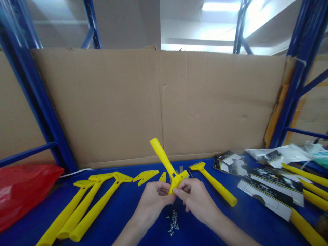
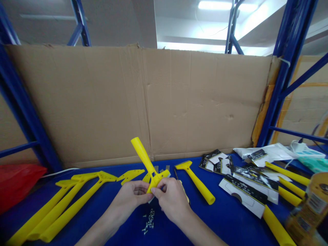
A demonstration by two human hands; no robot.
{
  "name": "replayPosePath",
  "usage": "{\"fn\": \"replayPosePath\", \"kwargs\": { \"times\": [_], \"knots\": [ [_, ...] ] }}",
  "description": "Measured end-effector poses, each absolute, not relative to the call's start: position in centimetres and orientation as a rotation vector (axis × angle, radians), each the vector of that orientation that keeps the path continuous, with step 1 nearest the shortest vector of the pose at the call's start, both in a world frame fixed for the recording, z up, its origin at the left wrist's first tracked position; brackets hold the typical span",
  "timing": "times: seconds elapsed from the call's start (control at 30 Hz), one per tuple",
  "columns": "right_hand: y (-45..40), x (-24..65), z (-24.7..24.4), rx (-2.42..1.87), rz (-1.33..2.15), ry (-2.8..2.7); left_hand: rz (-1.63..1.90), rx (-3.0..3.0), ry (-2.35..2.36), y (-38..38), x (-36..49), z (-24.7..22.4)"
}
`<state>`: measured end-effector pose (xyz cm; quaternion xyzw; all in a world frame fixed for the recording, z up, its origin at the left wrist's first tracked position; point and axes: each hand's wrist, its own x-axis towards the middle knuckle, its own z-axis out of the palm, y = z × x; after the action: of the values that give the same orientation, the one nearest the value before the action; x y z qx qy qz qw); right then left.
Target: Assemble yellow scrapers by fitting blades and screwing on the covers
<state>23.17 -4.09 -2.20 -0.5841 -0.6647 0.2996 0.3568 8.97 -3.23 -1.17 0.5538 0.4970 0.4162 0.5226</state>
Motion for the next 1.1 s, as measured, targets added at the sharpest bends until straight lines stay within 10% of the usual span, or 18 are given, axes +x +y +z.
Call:
{"fn": "replayPosePath", "kwargs": {
  "times": [1.1],
  "knots": [
    [-3.91,23.32,-2.56,-1.489,0.768,-1.646,1.06,1.257,1.183,-3.21,8.92,-1.27]
  ]
}}
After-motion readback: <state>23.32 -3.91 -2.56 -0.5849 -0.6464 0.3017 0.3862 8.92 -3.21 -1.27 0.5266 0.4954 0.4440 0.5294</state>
